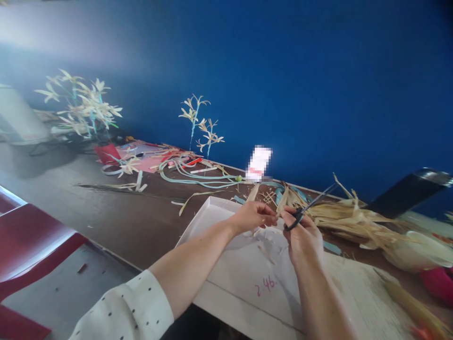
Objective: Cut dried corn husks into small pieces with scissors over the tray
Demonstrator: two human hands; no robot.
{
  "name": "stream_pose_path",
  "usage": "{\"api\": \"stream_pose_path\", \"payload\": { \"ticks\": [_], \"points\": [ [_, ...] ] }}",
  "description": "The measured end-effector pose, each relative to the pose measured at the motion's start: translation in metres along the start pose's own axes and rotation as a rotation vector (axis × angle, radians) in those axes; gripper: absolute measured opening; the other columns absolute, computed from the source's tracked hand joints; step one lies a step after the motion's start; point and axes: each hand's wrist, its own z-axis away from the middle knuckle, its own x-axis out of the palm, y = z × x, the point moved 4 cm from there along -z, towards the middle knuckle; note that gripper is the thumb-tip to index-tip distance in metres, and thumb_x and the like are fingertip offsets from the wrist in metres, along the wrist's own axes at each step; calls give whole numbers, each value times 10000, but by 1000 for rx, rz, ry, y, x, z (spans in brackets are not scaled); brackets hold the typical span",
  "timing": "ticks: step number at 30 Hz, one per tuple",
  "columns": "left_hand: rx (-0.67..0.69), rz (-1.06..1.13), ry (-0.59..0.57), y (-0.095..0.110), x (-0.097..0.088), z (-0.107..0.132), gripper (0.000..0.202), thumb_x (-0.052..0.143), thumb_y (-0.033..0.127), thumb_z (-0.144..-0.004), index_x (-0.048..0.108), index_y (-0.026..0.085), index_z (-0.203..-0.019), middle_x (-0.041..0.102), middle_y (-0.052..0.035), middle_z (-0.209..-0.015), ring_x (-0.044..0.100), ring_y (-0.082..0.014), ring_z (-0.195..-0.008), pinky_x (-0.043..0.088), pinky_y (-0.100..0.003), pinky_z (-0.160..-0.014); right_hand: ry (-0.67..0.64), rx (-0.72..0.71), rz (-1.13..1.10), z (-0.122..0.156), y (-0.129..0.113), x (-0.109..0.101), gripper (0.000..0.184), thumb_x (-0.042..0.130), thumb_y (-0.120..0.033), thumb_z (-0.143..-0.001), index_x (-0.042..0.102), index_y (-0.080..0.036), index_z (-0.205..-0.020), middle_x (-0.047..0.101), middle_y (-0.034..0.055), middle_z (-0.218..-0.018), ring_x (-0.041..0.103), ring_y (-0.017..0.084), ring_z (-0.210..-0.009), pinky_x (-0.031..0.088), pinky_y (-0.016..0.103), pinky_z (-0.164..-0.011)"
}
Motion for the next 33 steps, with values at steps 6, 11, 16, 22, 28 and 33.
{"api": "stream_pose_path", "payload": {
  "ticks": [6, 11, 16, 22, 28, 33],
  "points": [
    [-13, 25, -4, -1, -1, -1, 253, 668, 321, -674, 629, 124, -828, 667, -55, -801, 559, -81, -665, 460, -205, -596, 46, 3, -31, 2, -4, 1, 401, 801, -304, -514, 661, -142, -854, 462, -71, -442, 322, 44, -357, 203, 173, -341],
    [-28, 45, -15, 0, -1, -1, 254, 682, 327, -663, 627, 115, -793, 662, -49, -743, 533, -66, -604, 454, -196, -565, 72, -27, -54, 1, -7, 0, 354, 799, -266, -508, 664, -163, -820, 487, -77, -476, 352, 43, -375, 245, 169, -355],
    [-25, 44, -32, 3, -2, 1, 268, 681, 354, -659, 651, 125, -793, 665, -55, -774, 555, -86, -652, 469, -215, -582, 77, -63, -28, 0, -6, -3, 366, 797, -280, -538, 669, -160, -860, 508, -63, -513, 358, 40, -394, 248, 159, -362],
    [-24, 60, 0, 7, -3, 3, 283, 671, 350, -671, 671, 144, -866, 659, -56, -848, 572, -103, -735, 476, -215, -608, 33, -64, 1, 2, -7, -1, 367, 797, -296, -544, 669, -161, -860, 497, -62, -505, 373, 45, -411, 265, 159, -378],
    [3, 101, 40, 3, -5, -1, 242, 702, 320, -639, 643, 131, -778, 616, -20, -711, 544, -81, -640, 452, -205, -567, -6, -25, 63, 7, -8, 5, 371, 796, -311, -547, 668, -163, -863, 457, -72, -461, 342, 45, -399, 244, 165, -377],
    [53, 140, 113, 7, -11, -1, 266, 693, 349, -645, 642, 132, -790, 612, -21, -713, 542, -87, -649, 440, -209, -572, -74, 39, 111, 5, 0, 3, 357, 770, -370, -592, 672, -161, -864, 421, -72, -439, 297, 44, -385, 190, 178, -369]
  ]
}}
